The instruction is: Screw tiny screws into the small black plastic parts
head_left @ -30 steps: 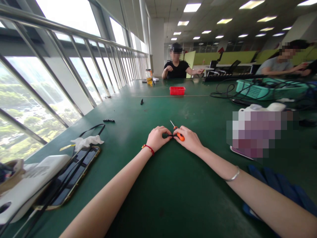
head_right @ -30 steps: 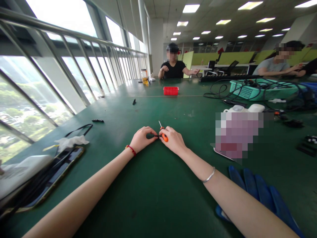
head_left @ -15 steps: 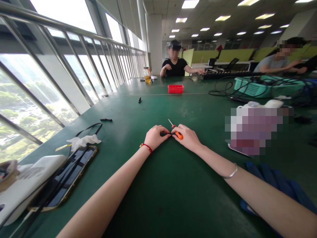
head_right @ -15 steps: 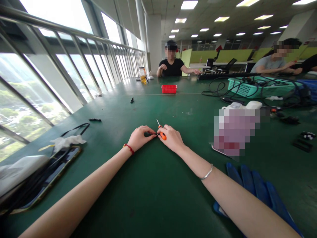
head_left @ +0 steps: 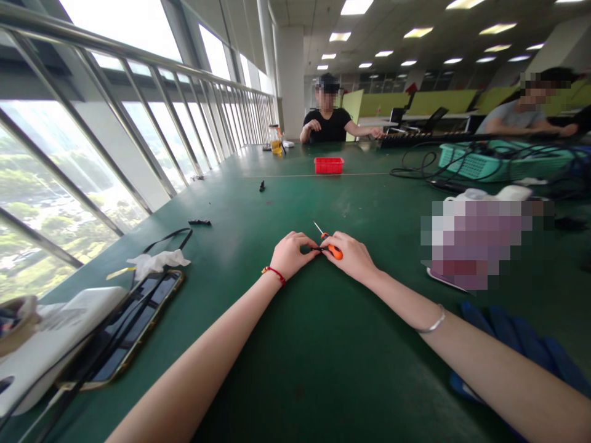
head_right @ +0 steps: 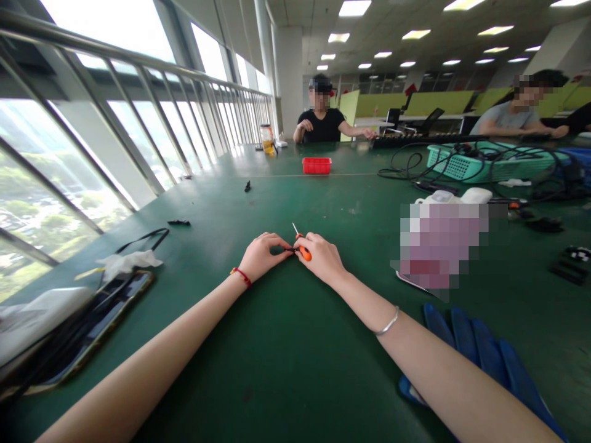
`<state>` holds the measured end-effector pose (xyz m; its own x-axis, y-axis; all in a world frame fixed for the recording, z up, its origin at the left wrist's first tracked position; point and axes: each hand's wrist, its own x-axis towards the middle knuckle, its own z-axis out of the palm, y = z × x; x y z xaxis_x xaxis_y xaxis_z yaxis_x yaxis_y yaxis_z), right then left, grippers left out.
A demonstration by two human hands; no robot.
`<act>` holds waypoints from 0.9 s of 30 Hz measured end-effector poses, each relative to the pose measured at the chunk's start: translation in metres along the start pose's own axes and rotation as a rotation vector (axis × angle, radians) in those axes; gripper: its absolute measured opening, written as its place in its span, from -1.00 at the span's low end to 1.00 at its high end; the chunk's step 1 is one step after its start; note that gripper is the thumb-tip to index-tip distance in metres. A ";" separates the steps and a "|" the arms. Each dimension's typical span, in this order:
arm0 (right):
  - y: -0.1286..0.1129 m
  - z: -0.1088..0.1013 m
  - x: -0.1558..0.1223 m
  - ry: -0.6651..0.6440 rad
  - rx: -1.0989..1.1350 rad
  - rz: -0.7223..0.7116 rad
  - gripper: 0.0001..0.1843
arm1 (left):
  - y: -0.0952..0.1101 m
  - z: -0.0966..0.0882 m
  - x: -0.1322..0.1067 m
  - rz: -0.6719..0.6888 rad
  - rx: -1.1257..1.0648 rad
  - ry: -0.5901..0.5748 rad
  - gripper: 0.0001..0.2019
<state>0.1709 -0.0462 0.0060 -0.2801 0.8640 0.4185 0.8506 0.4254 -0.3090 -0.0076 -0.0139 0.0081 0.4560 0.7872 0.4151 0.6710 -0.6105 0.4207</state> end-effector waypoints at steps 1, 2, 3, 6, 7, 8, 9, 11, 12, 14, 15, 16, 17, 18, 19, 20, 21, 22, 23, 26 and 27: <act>0.000 0.000 0.000 0.002 0.001 0.000 -0.85 | 0.000 0.000 0.000 0.001 -0.002 -0.001 -0.85; 0.000 0.001 0.000 0.005 0.003 0.000 -0.85 | 0.000 0.000 0.000 0.002 -0.004 -0.001 -0.84; 0.001 0.001 0.000 0.006 0.004 -0.001 -0.85 | -0.001 0.000 0.000 0.003 -0.006 0.000 -0.84; 0.001 0.001 0.000 0.007 0.006 -0.003 -0.84 | -0.001 0.001 0.000 0.005 -0.014 0.001 -0.83; 0.001 0.001 0.000 0.007 0.005 -0.003 -0.84 | -0.001 0.001 0.000 0.005 -0.016 0.002 -0.83; 0.001 0.001 0.000 0.008 0.005 -0.002 -0.84 | -0.001 0.001 0.000 0.006 -0.017 0.002 -0.83; 0.001 0.001 0.000 0.008 0.005 -0.002 -0.84 | -0.001 0.001 0.000 0.005 -0.018 0.002 -0.83; 0.001 0.001 0.000 0.007 0.004 0.000 -0.84 | -0.001 0.001 0.000 0.007 -0.016 -0.001 -0.83; 0.001 0.001 0.000 0.007 0.003 0.001 -0.84 | 0.000 0.000 0.000 0.008 -0.013 -0.002 -0.83; 0.001 0.001 0.000 0.008 0.001 0.005 -0.84 | 0.000 0.000 0.000 0.012 -0.002 -0.002 -0.84; 0.001 0.001 0.000 0.008 -0.001 0.008 -0.85 | 0.001 -0.001 0.000 0.016 0.004 -0.002 -0.85; 0.001 0.001 0.000 0.008 -0.003 0.010 -0.85 | 0.001 -0.001 0.000 0.019 0.010 0.000 -0.86; 0.001 0.001 0.000 0.004 -0.008 0.011 -0.85 | 0.001 -0.001 -0.001 0.023 0.015 0.002 -0.86; 0.000 0.001 0.000 0.001 -0.015 0.014 -0.84 | 0.002 -0.001 -0.001 0.027 0.018 0.004 -0.87; 0.000 0.001 0.000 -0.003 -0.024 0.016 -0.84 | 0.002 -0.001 -0.001 0.032 0.020 0.005 -0.87; 0.000 0.001 0.000 -0.007 -0.033 0.015 -0.84 | 0.002 -0.001 -0.001 0.035 0.020 0.006 -0.87; 0.000 0.001 0.000 -0.009 -0.040 0.014 -0.83 | 0.001 -0.001 -0.001 0.037 0.020 0.007 -0.87; 0.000 0.001 0.000 -0.008 -0.044 0.011 -0.83 | 0.001 -0.001 -0.001 0.039 0.017 0.007 -0.87; 0.000 0.001 0.000 -0.006 -0.045 0.005 -0.83 | 0.001 0.000 -0.001 0.039 0.013 0.008 -0.87; 0.000 0.000 0.000 0.010 -0.045 -0.021 -0.83 | 0.000 0.000 0.000 0.029 -0.016 0.014 -0.87; 0.000 0.000 0.000 0.018 -0.047 -0.029 -0.83 | 0.000 0.000 0.000 0.022 -0.032 0.015 -0.88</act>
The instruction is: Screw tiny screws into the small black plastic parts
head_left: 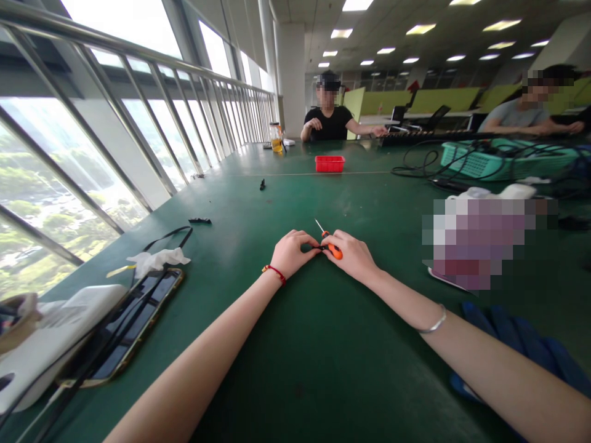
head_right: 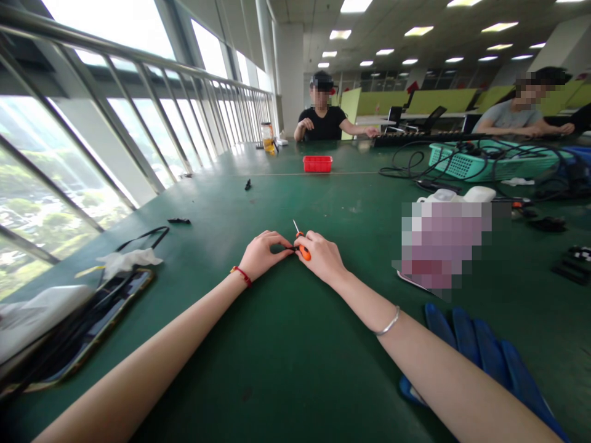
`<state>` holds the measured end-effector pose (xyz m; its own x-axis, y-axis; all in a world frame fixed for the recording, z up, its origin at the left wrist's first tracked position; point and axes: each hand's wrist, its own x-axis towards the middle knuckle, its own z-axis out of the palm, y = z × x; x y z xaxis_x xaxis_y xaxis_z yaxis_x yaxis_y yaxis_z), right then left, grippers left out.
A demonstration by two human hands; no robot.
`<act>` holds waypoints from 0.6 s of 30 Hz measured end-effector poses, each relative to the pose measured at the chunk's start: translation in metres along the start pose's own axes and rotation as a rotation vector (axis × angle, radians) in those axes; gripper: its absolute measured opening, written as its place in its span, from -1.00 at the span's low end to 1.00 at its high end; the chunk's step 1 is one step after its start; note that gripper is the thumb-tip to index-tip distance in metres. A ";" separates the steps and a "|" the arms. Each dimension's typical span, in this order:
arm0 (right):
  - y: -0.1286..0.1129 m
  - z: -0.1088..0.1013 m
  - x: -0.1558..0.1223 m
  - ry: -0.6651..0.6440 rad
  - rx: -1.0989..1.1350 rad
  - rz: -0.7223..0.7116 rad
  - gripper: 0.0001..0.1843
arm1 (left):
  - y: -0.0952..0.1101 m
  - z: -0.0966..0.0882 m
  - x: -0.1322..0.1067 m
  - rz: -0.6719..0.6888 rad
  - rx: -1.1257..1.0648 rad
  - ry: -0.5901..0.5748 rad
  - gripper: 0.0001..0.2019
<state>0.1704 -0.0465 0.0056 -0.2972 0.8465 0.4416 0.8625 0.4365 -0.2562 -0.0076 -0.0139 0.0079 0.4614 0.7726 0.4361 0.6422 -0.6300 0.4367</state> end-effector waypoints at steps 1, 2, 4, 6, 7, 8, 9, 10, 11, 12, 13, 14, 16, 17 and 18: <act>0.000 0.000 0.000 0.007 -0.003 -0.007 -0.83 | 0.000 0.000 0.000 -0.009 -0.017 0.001 -0.88; 0.000 0.001 0.000 0.015 -0.005 -0.012 -0.83 | 0.000 0.000 0.001 -0.018 -0.034 0.002 -0.88; 0.001 0.002 0.000 0.026 -0.007 -0.022 -0.83 | -0.001 0.000 0.001 -0.036 -0.063 0.003 -0.89; 0.002 0.003 0.000 0.035 -0.006 -0.035 -0.83 | -0.001 0.000 0.001 -0.049 -0.078 0.005 -0.89; 0.002 0.003 0.000 0.039 -0.005 -0.041 -0.83 | -0.001 0.000 0.002 -0.056 -0.082 0.006 -0.88; 0.003 0.003 -0.001 0.041 -0.004 -0.045 -0.84 | -0.001 0.000 0.001 -0.062 -0.084 0.006 -0.88; 0.003 0.004 -0.001 0.042 -0.003 -0.047 -0.84 | -0.001 -0.001 0.001 -0.068 -0.084 0.005 -0.87; 0.003 0.004 -0.001 0.043 -0.002 -0.047 -0.84 | -0.001 -0.001 0.001 -0.072 -0.082 0.003 -0.87; 0.003 0.004 -0.001 0.043 -0.001 -0.045 -0.84 | 0.000 -0.001 0.001 -0.072 -0.078 0.001 -0.86; 0.003 0.003 -0.001 0.042 0.001 -0.041 -0.84 | 0.000 -0.001 0.001 -0.066 -0.071 -0.002 -0.86; 0.003 0.003 -0.001 0.040 0.002 -0.036 -0.84 | 0.000 -0.001 0.001 -0.054 -0.059 -0.004 -0.86; 0.003 0.003 0.000 0.037 0.003 -0.030 -0.84 | 0.000 -0.001 0.001 -0.038 -0.044 -0.005 -0.85; 0.002 0.003 0.000 0.030 0.004 -0.017 -0.83 | 0.000 -0.001 0.000 0.004 -0.001 -0.007 -0.84; 0.002 0.003 0.000 0.027 0.006 -0.011 -0.83 | 0.000 -0.001 0.000 0.028 0.026 -0.009 -0.83; 0.002 0.002 0.000 0.025 0.007 -0.005 -0.83 | 0.000 0.000 -0.001 0.054 0.058 -0.011 -0.82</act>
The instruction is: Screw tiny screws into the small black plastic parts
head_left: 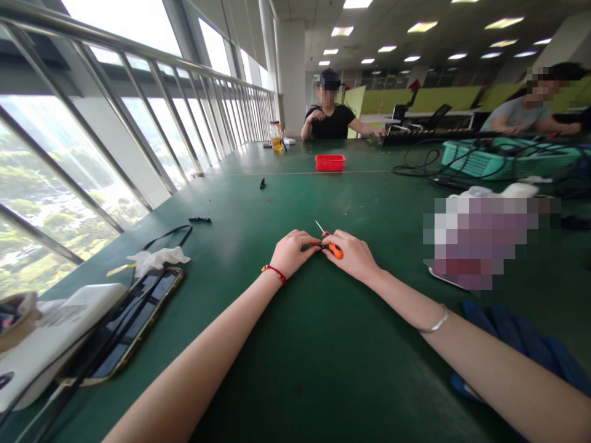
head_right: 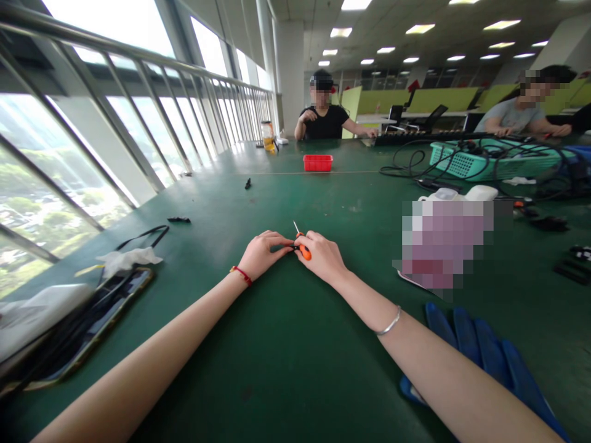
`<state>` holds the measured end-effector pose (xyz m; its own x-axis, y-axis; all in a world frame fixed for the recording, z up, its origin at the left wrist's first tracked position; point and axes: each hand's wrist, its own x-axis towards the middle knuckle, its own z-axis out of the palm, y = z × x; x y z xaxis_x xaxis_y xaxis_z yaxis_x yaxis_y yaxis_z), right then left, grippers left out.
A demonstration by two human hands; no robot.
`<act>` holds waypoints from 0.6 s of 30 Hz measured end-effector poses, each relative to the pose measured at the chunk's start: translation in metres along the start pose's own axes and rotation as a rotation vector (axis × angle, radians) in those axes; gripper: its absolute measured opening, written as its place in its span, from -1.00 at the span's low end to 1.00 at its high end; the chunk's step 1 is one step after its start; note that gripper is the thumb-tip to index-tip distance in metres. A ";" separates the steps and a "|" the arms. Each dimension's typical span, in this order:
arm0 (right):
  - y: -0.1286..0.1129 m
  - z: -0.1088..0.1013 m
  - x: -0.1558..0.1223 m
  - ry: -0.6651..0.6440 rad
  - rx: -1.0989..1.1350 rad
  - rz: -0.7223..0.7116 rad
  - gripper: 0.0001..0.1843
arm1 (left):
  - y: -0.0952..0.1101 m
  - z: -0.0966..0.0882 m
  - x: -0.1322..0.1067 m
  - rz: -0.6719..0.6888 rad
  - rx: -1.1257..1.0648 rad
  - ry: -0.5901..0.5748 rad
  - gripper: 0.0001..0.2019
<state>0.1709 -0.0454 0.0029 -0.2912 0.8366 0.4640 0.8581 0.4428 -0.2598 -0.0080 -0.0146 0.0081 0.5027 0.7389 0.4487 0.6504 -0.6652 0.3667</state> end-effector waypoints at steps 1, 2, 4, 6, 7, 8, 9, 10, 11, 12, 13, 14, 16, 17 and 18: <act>0.000 0.000 0.000 -0.001 0.001 0.005 -0.84 | 0.000 0.000 0.000 0.028 0.035 -0.001 -0.81; 0.000 0.000 0.000 -0.001 0.002 0.011 -0.84 | 0.001 0.000 0.000 0.058 0.072 -0.001 -0.80; 0.001 0.001 0.000 -0.002 0.001 0.020 -0.84 | 0.002 0.000 0.000 0.119 0.153 0.002 -0.78; 0.002 0.002 0.000 -0.003 0.001 0.028 -0.84 | 0.003 0.000 0.000 0.178 0.230 0.002 -0.77; 0.002 0.003 0.000 -0.004 0.003 0.032 -0.84 | 0.004 0.000 0.000 0.202 0.262 -0.001 -0.77; 0.003 0.003 0.001 -0.003 0.006 0.037 -0.84 | 0.005 0.000 0.000 0.219 0.286 -0.005 -0.77; 0.003 0.003 0.001 -0.002 0.010 0.042 -0.84 | 0.005 0.000 0.000 0.228 0.302 -0.008 -0.78; 0.003 0.004 0.001 -0.003 0.016 0.046 -0.84 | 0.006 -0.001 0.001 0.230 0.311 -0.008 -0.79; 0.004 0.004 0.001 -0.005 0.021 0.050 -0.85 | 0.006 -0.001 0.001 0.229 0.316 -0.007 -0.79; 0.004 0.003 0.001 -0.009 0.025 0.054 -0.85 | 0.006 -0.001 0.001 0.229 0.322 -0.006 -0.79; 0.004 0.003 0.001 -0.014 0.027 0.056 -0.85 | 0.006 -0.001 0.001 0.232 0.329 -0.005 -0.79; 0.004 0.003 0.001 -0.020 0.028 0.057 -0.86 | 0.006 -0.001 0.001 0.241 0.339 -0.003 -0.79; 0.004 0.003 0.001 -0.029 0.025 0.059 -0.86 | 0.006 -0.002 0.000 0.270 0.366 -0.003 -0.78; 0.004 0.003 0.001 -0.030 0.023 0.059 -0.86 | 0.007 -0.003 0.000 0.287 0.381 -0.002 -0.78; 0.004 0.003 0.001 -0.031 0.021 0.059 -0.87 | 0.007 -0.003 0.000 0.304 0.393 -0.002 -0.78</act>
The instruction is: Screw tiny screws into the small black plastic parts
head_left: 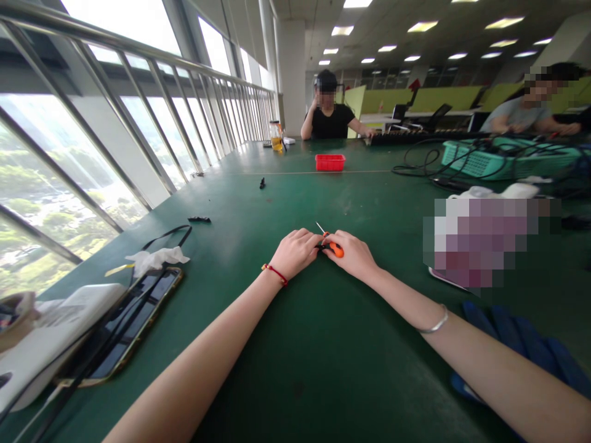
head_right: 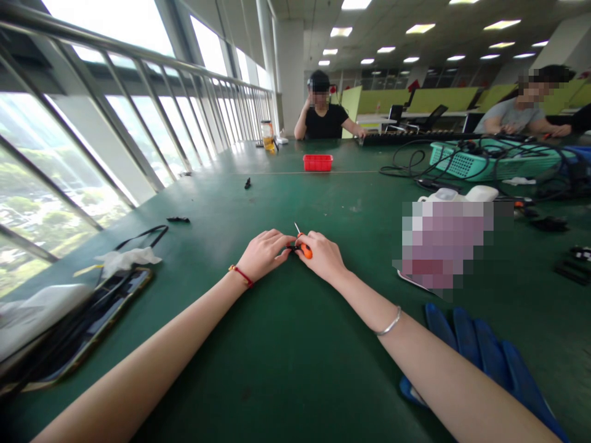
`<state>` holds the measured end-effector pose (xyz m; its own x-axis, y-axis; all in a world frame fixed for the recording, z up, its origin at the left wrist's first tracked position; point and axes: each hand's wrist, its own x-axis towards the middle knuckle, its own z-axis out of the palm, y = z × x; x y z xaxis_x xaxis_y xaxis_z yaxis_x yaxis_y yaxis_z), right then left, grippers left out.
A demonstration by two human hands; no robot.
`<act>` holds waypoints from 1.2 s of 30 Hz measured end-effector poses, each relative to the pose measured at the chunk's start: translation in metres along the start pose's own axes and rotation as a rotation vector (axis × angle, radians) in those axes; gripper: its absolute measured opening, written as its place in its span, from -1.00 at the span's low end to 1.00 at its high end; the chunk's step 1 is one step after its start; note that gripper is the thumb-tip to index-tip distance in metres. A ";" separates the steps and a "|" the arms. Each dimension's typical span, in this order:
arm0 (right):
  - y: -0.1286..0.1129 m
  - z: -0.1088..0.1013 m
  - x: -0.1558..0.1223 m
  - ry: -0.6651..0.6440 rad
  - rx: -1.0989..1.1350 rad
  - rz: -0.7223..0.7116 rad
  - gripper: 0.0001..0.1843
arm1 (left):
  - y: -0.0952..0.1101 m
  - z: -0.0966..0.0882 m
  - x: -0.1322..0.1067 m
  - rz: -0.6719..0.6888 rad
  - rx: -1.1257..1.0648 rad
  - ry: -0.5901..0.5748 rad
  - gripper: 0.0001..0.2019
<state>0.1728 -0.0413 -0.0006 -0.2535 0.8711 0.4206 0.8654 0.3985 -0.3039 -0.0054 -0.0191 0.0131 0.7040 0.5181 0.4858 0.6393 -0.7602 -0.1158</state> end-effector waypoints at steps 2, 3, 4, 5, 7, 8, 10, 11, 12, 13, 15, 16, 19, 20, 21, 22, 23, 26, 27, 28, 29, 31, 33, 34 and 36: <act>0.000 0.000 0.000 -0.001 -0.003 0.000 -0.88 | 0.000 -0.001 0.000 0.027 0.016 0.009 -0.79; 0.000 0.000 0.000 -0.002 -0.004 -0.002 -0.88 | 0.000 -0.001 -0.001 0.033 0.019 0.019 -0.79; 0.000 0.000 0.001 -0.004 -0.004 -0.003 -0.88 | -0.001 -0.001 -0.001 0.034 0.018 0.033 -0.79; 0.000 0.000 0.001 -0.006 -0.005 -0.001 -0.88 | -0.001 -0.001 -0.001 0.029 0.015 0.051 -0.79; -0.001 0.000 0.000 -0.003 0.004 0.009 -0.87 | -0.001 -0.001 -0.002 0.020 0.010 0.088 -0.77; -0.001 -0.001 0.000 0.005 0.017 0.016 -0.86 | -0.002 0.000 -0.002 0.018 0.009 0.102 -0.75; -0.002 -0.002 -0.001 0.031 0.053 0.022 -0.84 | -0.002 0.000 -0.002 0.017 0.012 0.115 -0.73; -0.002 -0.003 -0.002 0.045 0.068 0.016 -0.83 | -0.002 0.000 -0.002 0.017 0.014 0.113 -0.71; -0.003 -0.004 -0.002 0.057 0.077 0.005 -0.83 | -0.002 -0.001 -0.002 0.017 0.015 0.106 -0.70; -0.003 -0.004 -0.002 0.065 0.078 -0.010 -0.83 | -0.002 -0.001 -0.003 0.017 0.013 0.098 -0.69; -0.004 -0.005 -0.003 0.072 0.067 -0.042 -0.86 | -0.001 -0.002 -0.003 0.021 0.004 0.083 -0.68; -0.004 -0.006 -0.003 0.075 0.059 -0.053 -0.87 | -0.001 -0.002 -0.003 0.022 -0.004 0.079 -0.67; -0.004 -0.005 -0.003 0.091 0.048 -0.064 -0.87 | 0.000 -0.003 -0.003 0.010 -0.021 0.086 -0.69; -0.003 -0.005 -0.003 0.097 0.050 -0.063 -0.86 | 0.000 -0.003 -0.003 -0.001 -0.021 0.094 -0.72; -0.003 -0.005 -0.003 0.102 0.055 -0.063 -0.86 | 0.000 -0.004 -0.003 -0.015 -0.019 0.102 -0.74; -0.003 -0.004 -0.004 0.107 0.061 -0.065 -0.86 | -0.001 -0.004 -0.003 -0.031 -0.016 0.110 -0.77; -0.003 -0.004 -0.004 0.110 0.067 -0.069 -0.86 | -0.001 -0.004 -0.003 -0.045 -0.013 0.116 -0.79; -0.003 -0.005 -0.005 0.114 0.081 -0.090 -0.86 | -0.002 -0.005 -0.003 -0.055 -0.018 0.121 -0.80; -0.004 -0.005 -0.005 0.114 0.089 -0.098 -0.86 | -0.002 -0.006 -0.003 -0.051 -0.027 0.122 -0.80; -0.004 -0.006 -0.005 0.120 0.106 -0.101 -0.85 | -0.003 -0.006 -0.003 -0.051 -0.040 0.126 -0.80; -0.005 -0.007 -0.005 0.135 0.132 -0.096 -0.85 | -0.003 -0.006 -0.003 -0.062 -0.056 0.134 -0.80; -0.005 -0.009 -0.005 0.195 0.201 -0.055 -0.83 | -0.004 -0.006 -0.004 -0.124 -0.102 0.157 -0.82; -0.002 -0.012 -0.004 0.276 0.259 0.020 -0.82 | -0.004 -0.006 -0.004 -0.192 -0.176 0.155 -0.85; 0.000 -0.012 -0.003 0.311 0.274 0.058 -0.82 | -0.004 -0.006 -0.004 -0.201 -0.218 0.130 -0.86; 0.005 -0.013 -0.002 0.353 0.284 0.110 -0.82 | -0.002 -0.006 -0.004 -0.172 -0.284 0.053 -0.88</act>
<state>0.1832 -0.0447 0.0085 0.0386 0.7814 0.6229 0.7140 0.4146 -0.5642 -0.0116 -0.0215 0.0165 0.5716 0.6329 0.5223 0.6306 -0.7460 0.2138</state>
